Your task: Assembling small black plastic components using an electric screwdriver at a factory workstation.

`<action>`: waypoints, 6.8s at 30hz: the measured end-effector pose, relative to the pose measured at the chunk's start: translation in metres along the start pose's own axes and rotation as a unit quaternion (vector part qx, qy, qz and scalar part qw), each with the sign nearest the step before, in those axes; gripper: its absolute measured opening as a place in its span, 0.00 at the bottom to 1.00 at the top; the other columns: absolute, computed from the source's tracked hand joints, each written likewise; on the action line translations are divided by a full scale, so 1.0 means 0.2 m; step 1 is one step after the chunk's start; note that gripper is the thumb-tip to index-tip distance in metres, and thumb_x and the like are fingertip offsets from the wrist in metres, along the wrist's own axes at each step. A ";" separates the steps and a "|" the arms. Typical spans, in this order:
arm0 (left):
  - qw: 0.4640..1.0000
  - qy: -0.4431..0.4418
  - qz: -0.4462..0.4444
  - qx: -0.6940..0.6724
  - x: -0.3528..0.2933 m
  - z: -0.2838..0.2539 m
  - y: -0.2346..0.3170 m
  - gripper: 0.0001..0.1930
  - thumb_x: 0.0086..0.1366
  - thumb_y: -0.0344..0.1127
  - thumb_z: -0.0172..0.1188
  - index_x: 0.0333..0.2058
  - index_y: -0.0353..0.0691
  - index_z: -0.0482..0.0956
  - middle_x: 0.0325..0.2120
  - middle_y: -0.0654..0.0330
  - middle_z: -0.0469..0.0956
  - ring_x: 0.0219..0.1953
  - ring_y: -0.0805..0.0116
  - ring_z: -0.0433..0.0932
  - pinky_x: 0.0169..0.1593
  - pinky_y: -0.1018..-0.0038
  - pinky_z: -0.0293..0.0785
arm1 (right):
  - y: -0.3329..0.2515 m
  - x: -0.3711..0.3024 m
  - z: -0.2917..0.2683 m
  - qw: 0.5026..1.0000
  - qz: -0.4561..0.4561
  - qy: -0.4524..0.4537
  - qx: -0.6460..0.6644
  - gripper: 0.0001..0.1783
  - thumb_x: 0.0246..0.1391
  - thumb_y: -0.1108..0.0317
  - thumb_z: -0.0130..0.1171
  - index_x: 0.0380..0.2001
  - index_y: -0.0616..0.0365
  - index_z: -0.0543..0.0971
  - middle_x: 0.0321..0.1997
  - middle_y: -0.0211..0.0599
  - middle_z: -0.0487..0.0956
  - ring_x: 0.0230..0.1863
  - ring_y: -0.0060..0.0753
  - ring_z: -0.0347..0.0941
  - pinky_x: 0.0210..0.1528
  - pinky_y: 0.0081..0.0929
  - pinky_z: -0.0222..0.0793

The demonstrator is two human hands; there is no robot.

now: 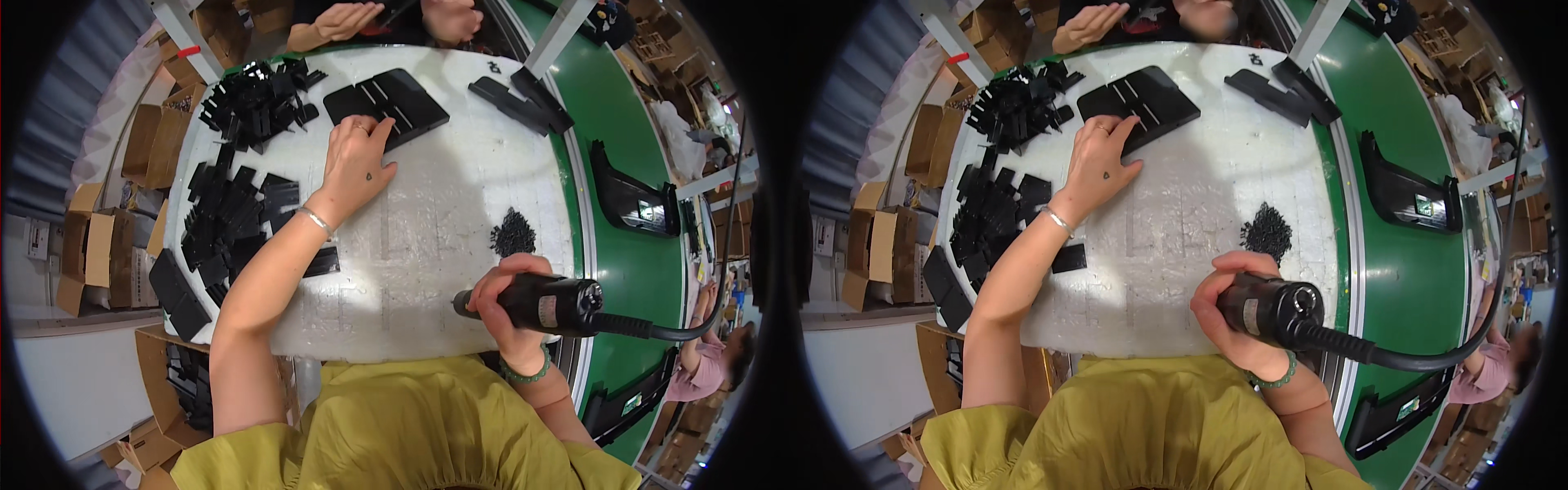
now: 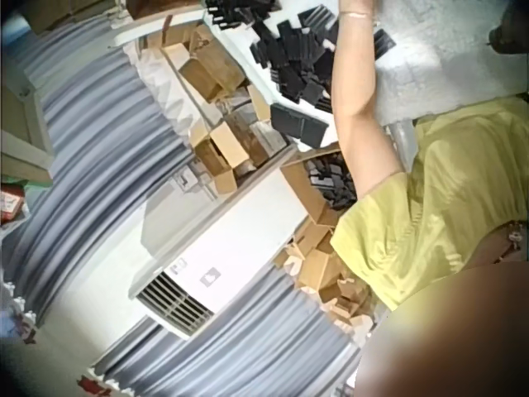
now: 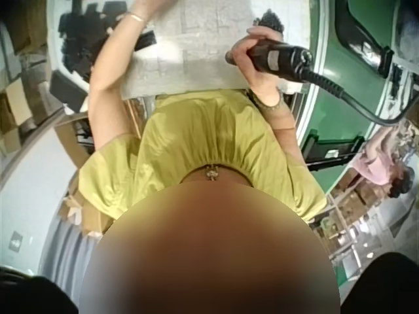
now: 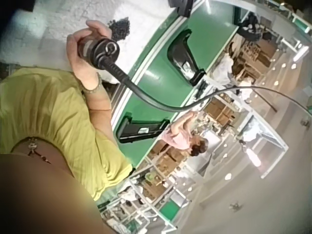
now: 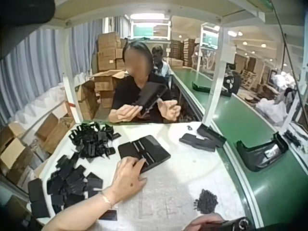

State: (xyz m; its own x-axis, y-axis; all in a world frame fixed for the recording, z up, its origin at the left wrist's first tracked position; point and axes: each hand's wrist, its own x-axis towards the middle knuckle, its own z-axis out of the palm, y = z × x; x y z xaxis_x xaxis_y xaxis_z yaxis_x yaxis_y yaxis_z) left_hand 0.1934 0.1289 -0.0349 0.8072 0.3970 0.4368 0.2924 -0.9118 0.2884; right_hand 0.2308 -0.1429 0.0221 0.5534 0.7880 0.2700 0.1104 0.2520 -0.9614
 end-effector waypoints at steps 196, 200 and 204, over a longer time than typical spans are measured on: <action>0.888 -0.277 -0.069 -0.362 -0.57 -0.15 0.38 0.15 0.49 0.36 0.60 0.37 0.41 0.75 0.29 0.54 0.77 0.35 0.50 0.73 0.42 0.62 0.67 | -0.11 0.17 0.18 0.982 -0.087 -0.167 0.010 0.19 0.43 0.76 0.54 0.36 0.49 0.60 0.14 0.24 0.66 0.12 0.20 0.60 0.21 0.21 0.58; 0.889 -0.261 -0.063 -0.370 -0.59 -0.13 0.38 0.14 0.48 0.35 0.59 0.35 0.39 0.75 0.26 0.52 0.76 0.33 0.50 0.74 0.39 0.62 0.68 | -0.13 0.17 0.16 0.979 -0.075 -0.189 -0.007 0.18 0.43 0.75 0.54 0.37 0.49 0.60 0.14 0.23 0.66 0.12 0.19 0.61 0.20 0.20 0.59; 0.883 -0.257 -0.060 -0.388 -0.59 -0.12 0.38 0.14 0.48 0.35 0.59 0.35 0.38 0.75 0.25 0.52 0.76 0.32 0.50 0.74 0.38 0.61 0.68 | -0.13 0.18 0.16 0.972 -0.072 -0.225 -0.004 0.17 0.44 0.74 0.53 0.37 0.48 0.60 0.14 0.22 0.65 0.12 0.18 0.61 0.19 0.19 0.59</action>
State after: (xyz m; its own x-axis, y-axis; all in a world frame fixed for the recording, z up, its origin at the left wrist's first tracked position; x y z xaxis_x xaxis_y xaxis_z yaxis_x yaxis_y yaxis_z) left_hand 0.1085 0.0156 -0.0439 0.9787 0.2042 -0.0232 0.1132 -0.4414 0.8901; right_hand 0.2218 -0.1041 0.0583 0.1154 0.9112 0.3954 0.1677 0.3745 -0.9119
